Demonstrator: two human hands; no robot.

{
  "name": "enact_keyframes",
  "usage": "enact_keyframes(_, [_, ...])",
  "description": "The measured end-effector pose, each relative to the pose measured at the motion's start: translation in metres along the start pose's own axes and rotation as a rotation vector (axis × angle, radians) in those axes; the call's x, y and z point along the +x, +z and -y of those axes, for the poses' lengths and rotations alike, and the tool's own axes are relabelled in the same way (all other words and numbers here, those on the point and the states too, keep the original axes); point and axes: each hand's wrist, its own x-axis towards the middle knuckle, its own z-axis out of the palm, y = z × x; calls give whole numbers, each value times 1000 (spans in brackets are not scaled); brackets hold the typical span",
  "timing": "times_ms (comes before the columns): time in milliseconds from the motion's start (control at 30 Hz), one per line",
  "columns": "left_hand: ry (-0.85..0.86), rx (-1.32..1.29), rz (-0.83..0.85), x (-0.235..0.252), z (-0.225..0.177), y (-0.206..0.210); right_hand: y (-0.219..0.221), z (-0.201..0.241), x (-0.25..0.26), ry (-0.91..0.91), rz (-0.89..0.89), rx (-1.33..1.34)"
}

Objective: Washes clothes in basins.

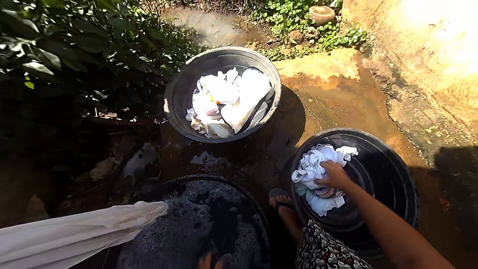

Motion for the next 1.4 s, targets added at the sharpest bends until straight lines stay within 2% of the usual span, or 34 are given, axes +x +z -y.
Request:
enact_keyframes(133, [-34,-62,14,-8,18,4,-3,-11,-28,-8,-52,81])
enact_keyframes(267, [-54,-236,5,-31,42,3,-25,-2,-85,31,-219,441])
enact_keyframes(367, [-95,-488,-53,-46,64,6,-61,14,-137,-62,-356,611])
enact_keyframes(500, [-211,-858,-141,-49,88,12,-134,73,-213,-199,-437,635])
enact_keyframes(600, [-279,-1128,-199,-46,88,12,-184,129,-270,-386,-488,641])
enact_keyframes(667, [-278,-1263,-218,-46,87,7,-209,163,-296,-599,-481,671])
enact_keyframes(700, [-268,-1320,-226,-47,87,5,-220,181,-305,-733,-434,686])
enact_keyframes(767, [-234,-1431,-247,-49,88,0,-234,211,-314,-1009,-196,693])
enact_keyframes(800, [-213,-1490,-253,-52,88,-5,-233,231,-318,-1078,-79,698])
enact_keyframes(900, [-152,-1640,-321,-68,88,-27,-187,307,-323,-979,94,807])
enact_keyframes(967, [-114,-1744,-420,-79,84,-47,-125,347,-300,-858,169,863])
enact_keyframes(1067, [-27,-1776,-614,-93,74,-69,-17,388,-245,-706,373,860])
enact_keyframes(1133, [81,-1613,-767,-92,64,-71,51,402,-216,-609,414,851])
enact_keyframes(1233, [272,-1063,-893,-66,54,-52,128,400,-180,-449,407,783])
enact_keyframes(1300, [244,-816,-874,-39,48,-31,156,396,-169,-278,451,782])
enact_keyframes(1400, [87,-643,-820,-1,58,-8,186,391,-147,-116,420,720])
